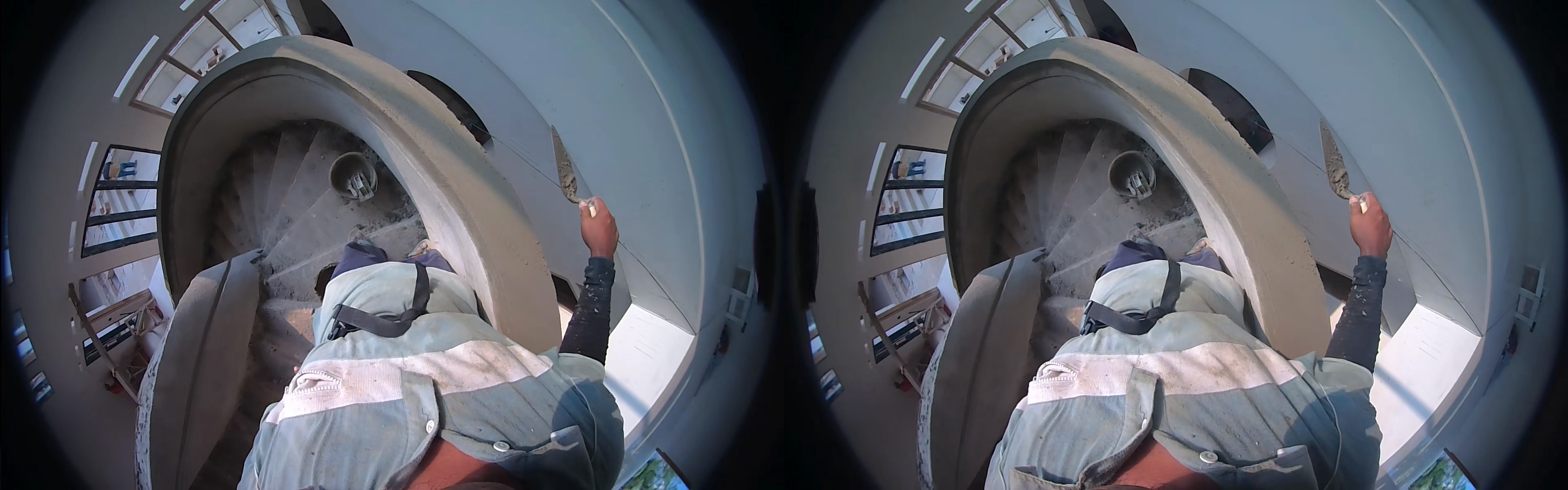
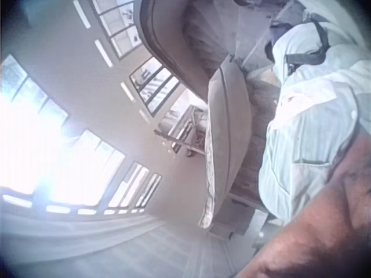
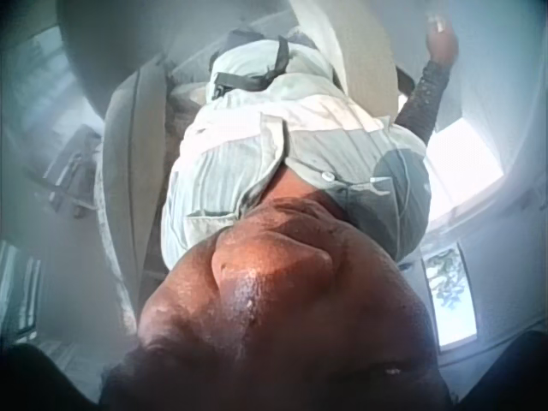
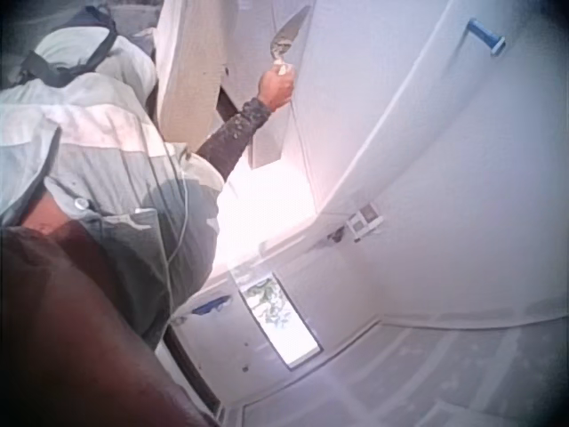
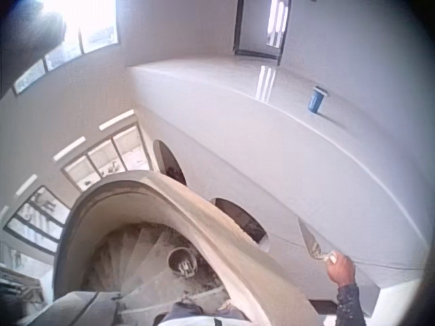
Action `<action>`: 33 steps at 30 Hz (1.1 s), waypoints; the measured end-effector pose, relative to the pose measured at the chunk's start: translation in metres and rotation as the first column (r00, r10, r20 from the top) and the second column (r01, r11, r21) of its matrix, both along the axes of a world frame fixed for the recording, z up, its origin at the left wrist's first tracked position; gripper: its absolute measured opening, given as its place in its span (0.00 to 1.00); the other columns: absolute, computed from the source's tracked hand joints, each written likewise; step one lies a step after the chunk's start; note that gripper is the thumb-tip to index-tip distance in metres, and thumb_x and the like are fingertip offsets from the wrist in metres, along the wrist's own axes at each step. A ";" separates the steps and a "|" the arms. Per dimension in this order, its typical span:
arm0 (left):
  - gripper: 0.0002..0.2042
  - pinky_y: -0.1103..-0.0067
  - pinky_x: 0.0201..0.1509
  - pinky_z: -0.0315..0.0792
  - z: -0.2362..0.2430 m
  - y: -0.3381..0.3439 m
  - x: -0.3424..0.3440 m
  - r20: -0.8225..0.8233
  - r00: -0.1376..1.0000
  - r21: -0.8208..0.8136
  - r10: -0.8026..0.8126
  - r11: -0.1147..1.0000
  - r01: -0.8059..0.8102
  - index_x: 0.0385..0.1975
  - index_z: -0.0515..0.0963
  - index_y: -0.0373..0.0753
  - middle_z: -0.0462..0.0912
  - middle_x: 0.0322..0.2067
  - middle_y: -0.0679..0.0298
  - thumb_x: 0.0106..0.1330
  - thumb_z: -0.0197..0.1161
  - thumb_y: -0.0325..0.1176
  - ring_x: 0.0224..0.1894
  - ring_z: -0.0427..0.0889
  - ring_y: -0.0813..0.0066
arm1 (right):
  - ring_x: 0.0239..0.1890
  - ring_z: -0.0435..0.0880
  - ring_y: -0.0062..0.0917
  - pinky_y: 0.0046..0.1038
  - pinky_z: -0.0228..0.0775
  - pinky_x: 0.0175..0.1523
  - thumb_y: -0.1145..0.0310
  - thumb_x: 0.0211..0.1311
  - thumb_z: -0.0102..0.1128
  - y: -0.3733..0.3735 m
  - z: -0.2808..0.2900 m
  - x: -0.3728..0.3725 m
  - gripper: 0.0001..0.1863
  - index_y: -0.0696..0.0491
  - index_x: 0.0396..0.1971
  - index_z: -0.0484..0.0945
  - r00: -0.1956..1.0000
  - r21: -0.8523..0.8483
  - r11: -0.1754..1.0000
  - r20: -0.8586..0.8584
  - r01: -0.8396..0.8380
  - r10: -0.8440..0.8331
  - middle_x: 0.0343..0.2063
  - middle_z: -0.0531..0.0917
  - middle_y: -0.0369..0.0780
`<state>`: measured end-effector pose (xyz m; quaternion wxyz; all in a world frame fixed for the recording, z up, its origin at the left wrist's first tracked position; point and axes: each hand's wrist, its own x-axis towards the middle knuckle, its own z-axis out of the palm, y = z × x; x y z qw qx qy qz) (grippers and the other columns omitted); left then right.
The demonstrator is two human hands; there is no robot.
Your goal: The person applies plaster to the curved edge of a concrete spiral staircase using a trowel and a brush. They smooth the material along the banister edge, periodically dipping the brush into a bucket of water to refine the surface.
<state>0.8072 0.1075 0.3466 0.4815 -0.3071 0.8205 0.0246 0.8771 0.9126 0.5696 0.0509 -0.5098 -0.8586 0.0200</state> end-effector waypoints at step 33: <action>0.24 0.81 0.52 0.66 -0.056 0.296 -0.537 -0.709 0.688 0.567 0.153 0.703 0.428 0.52 0.74 0.30 0.79 0.40 0.64 0.70 0.53 0.47 0.44 0.74 0.78 | 0.16 0.64 0.26 0.32 0.59 0.26 0.62 0.58 0.50 0.099 -0.177 -0.205 0.17 0.60 0.16 0.67 0.801 -0.365 0.738 -0.452 -0.568 0.393 0.12 0.66 0.44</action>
